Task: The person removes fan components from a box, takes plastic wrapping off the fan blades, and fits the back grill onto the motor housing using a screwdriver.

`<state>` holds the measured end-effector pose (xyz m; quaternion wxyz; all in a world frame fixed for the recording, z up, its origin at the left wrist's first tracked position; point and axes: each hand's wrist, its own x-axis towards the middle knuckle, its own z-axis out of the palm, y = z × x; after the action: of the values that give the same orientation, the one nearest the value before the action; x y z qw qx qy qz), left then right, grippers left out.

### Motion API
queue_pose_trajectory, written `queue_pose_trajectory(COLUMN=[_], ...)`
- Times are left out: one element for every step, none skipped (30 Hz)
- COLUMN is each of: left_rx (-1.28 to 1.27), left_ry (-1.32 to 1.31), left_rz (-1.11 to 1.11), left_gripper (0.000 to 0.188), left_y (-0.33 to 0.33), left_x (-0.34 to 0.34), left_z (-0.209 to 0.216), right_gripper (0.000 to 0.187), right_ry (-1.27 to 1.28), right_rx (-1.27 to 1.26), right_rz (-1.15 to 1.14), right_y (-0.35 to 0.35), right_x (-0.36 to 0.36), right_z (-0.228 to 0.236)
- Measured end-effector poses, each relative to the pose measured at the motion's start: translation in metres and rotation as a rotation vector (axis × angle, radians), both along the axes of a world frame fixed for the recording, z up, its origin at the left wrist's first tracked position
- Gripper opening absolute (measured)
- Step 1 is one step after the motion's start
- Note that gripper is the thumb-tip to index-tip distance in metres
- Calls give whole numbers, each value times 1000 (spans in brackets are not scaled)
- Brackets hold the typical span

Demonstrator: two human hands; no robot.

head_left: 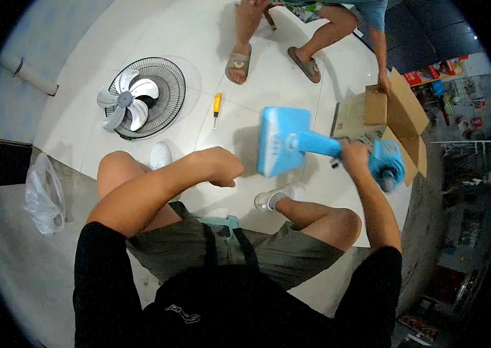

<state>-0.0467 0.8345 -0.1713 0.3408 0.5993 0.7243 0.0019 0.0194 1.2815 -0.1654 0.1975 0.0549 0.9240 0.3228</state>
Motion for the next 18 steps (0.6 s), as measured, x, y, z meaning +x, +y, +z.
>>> queue_pose_trajectory(left_rx=[-10,-27,-18,-8,36,99,101,100,105,67,72,101,129,132,142,150,151,131], left_ry=[-1,-2,-9,54,137,119,117,70,26,24,18,59,100,94,106,118,105,101], left_rz=[71,147,150,204,227,242,249,254,251,271,261,283,302,287,310,332,306,321], left_gripper=[33,33,33,25,22,22,22,26,37,38,38,39,40,40,40,40,40,40], left_y=[-6,-15,-25,-36,-35,-39,-46,-50,-51,-52,-55,-60,-64,-68,-69,-68,-67,-67], left_x=[-6,-11,-13,-12,-14,-15,-18,-20,-21,-22,-21,-22,-24,-25,-27,-30,-32,-34], left_z=[0,1,4,9,19,13,13,17,22,27,24,24,22,19,17,16,16,17], right_gripper=[16,21,25,31,34,38,39,41,41,41,41,41,41,41,41,41,41,42], right_ry=[55,-59,-30,-77,-25,-111,-203,-296,-311,-303,-297,-287,-275,-272,-263,-246,-232,-207], right_rx=[-3,158,220,288,467,549,573,596,650,694,732,762,782,791,801,807,811,816], right_rz=[74,207,415,332,441,399,509,614,649,660,666,669,672,664,657,651,634,632], right_y=[-13,-36,-65,-122,-117,-137,-156,-168,-175,-180,-182,-185,-188,-190,-191,-192,-192,-195], right_x=[-21,-45,-61,-85,-90,-104,-112,-117,-117,-115,-109,-105,-101,-98,-97,-99,-100,-100], right_z=[-24,-47,-70,-86,-118,-141,-154,-165,-180,-194,-212,-224,-236,-247,-253,-261,-269,-278])
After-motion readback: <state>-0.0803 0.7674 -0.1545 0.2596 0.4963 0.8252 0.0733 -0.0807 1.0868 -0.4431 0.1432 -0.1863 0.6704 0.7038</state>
